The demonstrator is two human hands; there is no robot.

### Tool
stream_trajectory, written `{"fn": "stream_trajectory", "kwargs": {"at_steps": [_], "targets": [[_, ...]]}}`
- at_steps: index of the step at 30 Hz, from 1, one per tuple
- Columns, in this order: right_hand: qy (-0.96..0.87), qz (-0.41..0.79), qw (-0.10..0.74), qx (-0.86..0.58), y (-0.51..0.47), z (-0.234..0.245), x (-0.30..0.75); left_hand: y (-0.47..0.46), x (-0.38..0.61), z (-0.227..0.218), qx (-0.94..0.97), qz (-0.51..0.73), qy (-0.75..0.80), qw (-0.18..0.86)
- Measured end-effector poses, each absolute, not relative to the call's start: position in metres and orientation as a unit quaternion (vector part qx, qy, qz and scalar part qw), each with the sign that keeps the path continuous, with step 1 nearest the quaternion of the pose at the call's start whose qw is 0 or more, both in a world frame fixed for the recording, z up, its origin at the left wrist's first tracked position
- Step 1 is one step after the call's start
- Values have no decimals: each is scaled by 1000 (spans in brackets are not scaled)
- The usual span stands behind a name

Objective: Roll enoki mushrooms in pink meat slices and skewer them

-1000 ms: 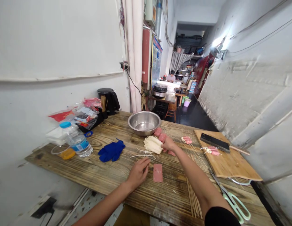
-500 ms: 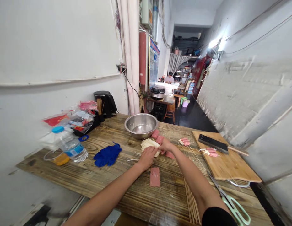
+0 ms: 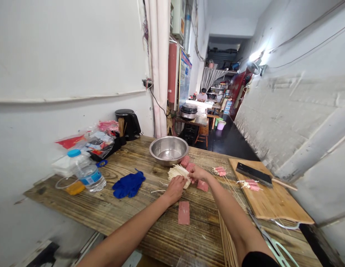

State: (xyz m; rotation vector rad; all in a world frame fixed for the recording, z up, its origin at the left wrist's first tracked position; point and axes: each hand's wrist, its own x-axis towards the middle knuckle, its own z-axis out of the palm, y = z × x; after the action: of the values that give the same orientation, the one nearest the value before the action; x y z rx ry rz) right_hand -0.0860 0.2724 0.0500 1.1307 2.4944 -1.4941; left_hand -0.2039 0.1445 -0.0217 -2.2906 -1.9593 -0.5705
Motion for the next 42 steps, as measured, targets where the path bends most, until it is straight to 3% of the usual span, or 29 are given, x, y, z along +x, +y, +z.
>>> {"fn": "stream_trajectory", "kwargs": {"at_steps": [6, 10, 13, 17, 21, 28, 37, 42], "targets": [[849, -399, 16, 345, 263, 84, -80, 126, -212, -11, -725, -298, -610, 112], [941, -156, -22, 300, 247, 96, -87, 121, -221, 27, -660, -389, -630, 126], [969, 25, -20, 244, 230, 102, -95, 129, -232, 57, -660, -382, -647, 10], [977, 101, -9, 185, 207, 119, -96, 136, -248, 79, -684, -389, -564, -252], [980, 136, -37, 141, 193, 138, -85, 127, -253, 84, -651, -418, -474, -420], [978, 99, -68, 172, 198, 131, -64, 110, -249, 87, -577, -423, -459, -527], [970, 80, -106, 204, 173, 129, -54, 111, -228, 86, -593, -361, -586, -417], [962, 54, -3, 268, 160, 115, -68, 109, -211, 86, -611, -338, -593, -402]]}}
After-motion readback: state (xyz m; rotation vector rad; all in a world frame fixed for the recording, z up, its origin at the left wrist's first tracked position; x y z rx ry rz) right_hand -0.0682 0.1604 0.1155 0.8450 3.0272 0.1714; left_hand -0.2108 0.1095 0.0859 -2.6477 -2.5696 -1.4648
